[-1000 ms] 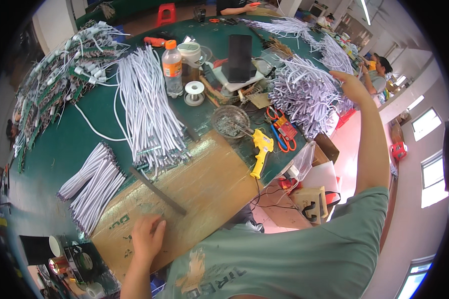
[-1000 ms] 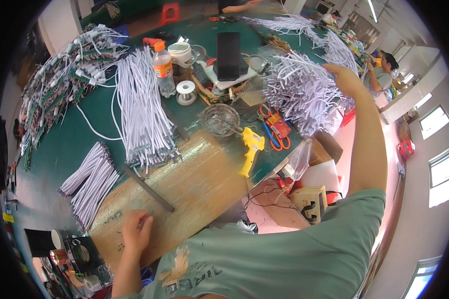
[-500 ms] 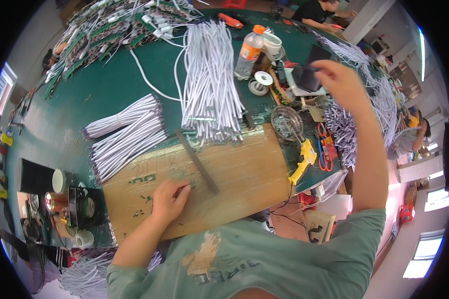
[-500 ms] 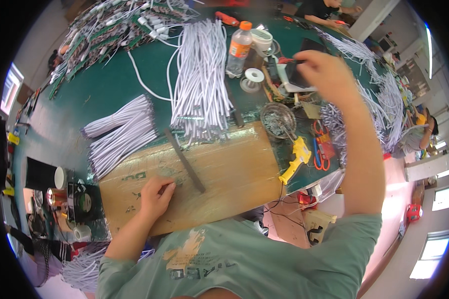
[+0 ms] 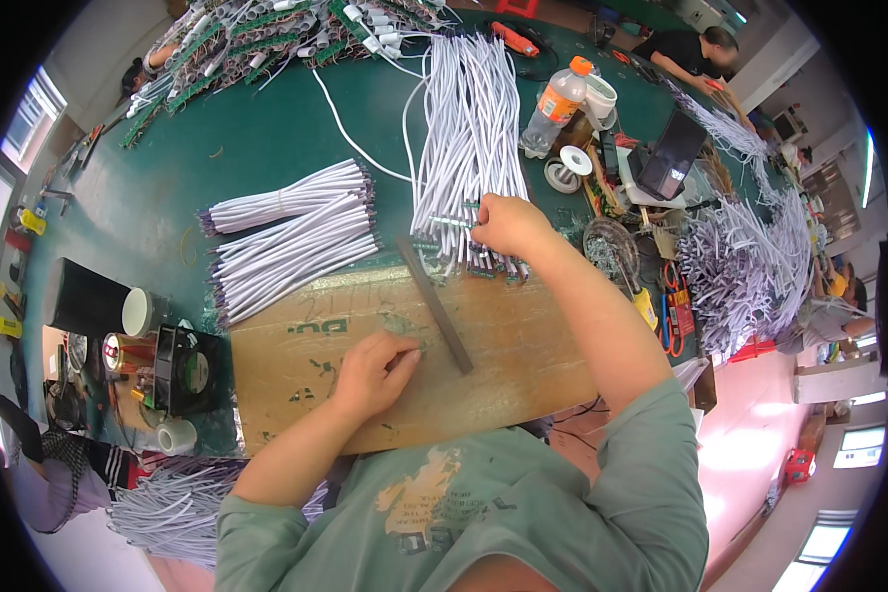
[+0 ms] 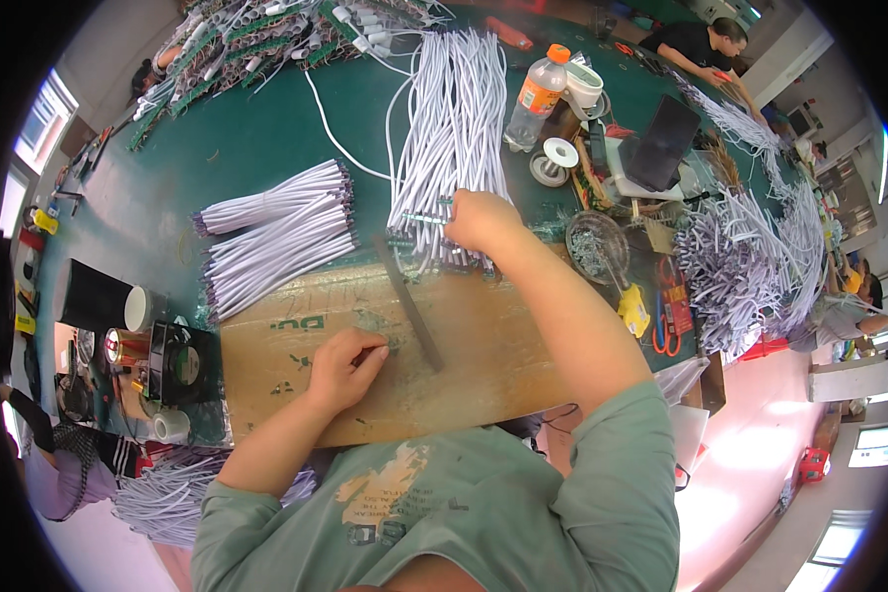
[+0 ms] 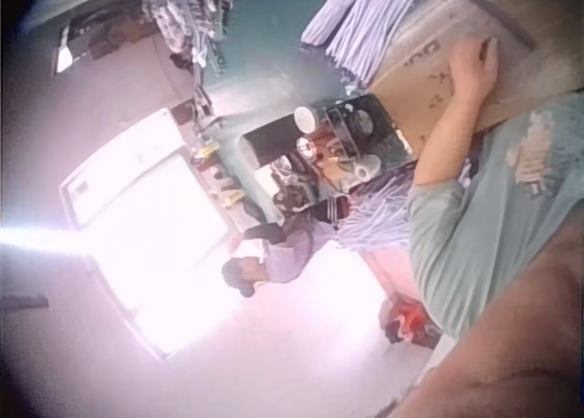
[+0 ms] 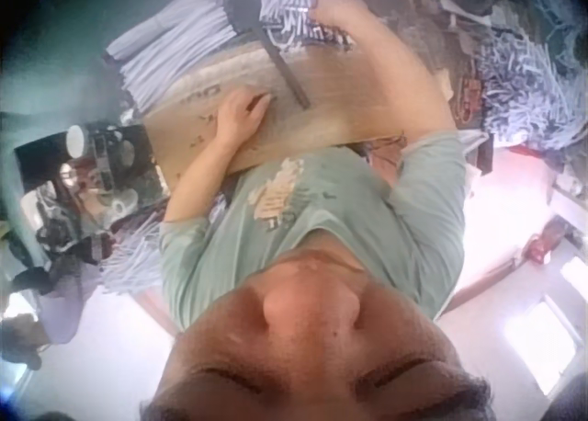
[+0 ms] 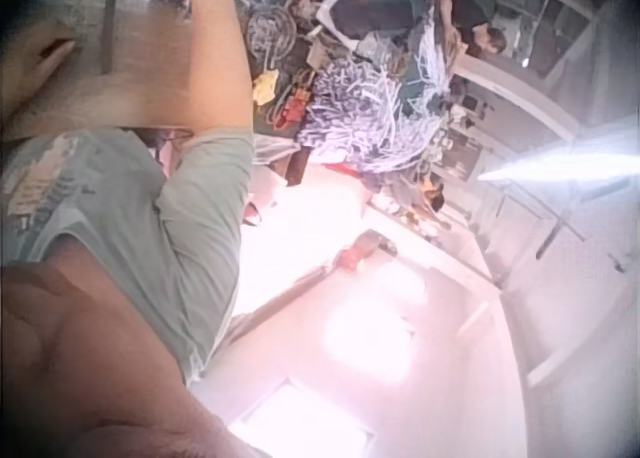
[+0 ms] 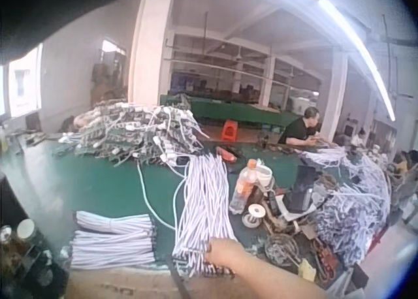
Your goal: The person aligns wires onto small circuit boards by hand and solders the connections using a soldering gun.
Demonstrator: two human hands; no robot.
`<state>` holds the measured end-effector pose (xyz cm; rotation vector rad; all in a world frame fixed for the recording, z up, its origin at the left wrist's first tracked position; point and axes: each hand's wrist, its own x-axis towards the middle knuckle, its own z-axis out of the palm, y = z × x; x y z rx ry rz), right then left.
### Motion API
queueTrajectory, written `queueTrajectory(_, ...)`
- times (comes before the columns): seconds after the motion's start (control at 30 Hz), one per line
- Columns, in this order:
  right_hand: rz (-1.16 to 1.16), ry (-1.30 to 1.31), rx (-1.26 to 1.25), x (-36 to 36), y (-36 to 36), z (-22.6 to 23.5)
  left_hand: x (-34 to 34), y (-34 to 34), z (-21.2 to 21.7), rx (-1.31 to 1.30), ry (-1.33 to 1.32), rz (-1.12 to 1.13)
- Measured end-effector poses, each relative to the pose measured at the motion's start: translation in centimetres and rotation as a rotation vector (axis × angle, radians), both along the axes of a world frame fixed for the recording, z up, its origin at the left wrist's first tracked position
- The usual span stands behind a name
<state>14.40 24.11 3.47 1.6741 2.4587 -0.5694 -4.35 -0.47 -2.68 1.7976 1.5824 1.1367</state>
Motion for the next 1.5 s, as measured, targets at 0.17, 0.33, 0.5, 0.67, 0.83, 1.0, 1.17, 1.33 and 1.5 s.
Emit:
queueTrajectory(0.17,0.033,0.075,0.032,0.8,-0.1,-1.1,-0.2,0.0,0.2,-0.061,-0.002,-0.009)
queueTrajectory(0.33,0.048,0.338,0.171,1.8,-4.3,-1.5,-0.4,-0.1,-0.3,-0.036,-0.005,0.003)
queueTrajectory(0.5,-0.173,0.682,0.002,3.1,-11.2,-2.6,-0.6,0.3,1.2,-0.010,0.003,0.008)
queueTrajectory(0.67,-0.128,0.745,-0.225,4.1,-16.7,-5.3,-2.2,3.7,1.5,-0.004,0.349,0.103)
queueTrajectory(0.83,-0.134,0.791,-0.304,4.0,-17.4,-5.4,-6.4,10.0,0.6,0.001,0.540,0.278)
queueTrajectory(1.0,-0.160,0.834,-0.321,4.0,-17.0,-5.6,-6.2,11.1,-0.7,0.018,0.645,0.280)
queueTrajectory(1.17,-0.185,0.869,-0.337,4.0,-17.0,-6.1,-6.1,10.5,-1.5,0.139,0.725,0.244)
queueTrajectory(1.33,-0.262,0.945,-0.348,4.4,-16.7,-7.0,-5.9,10.1,-0.9,0.088,0.691,0.228)
queueTrajectory(1.5,-0.243,0.917,-0.387,4.2,-16.4,-7.0,-6.1,9.8,-0.9,0.084,0.690,0.256)
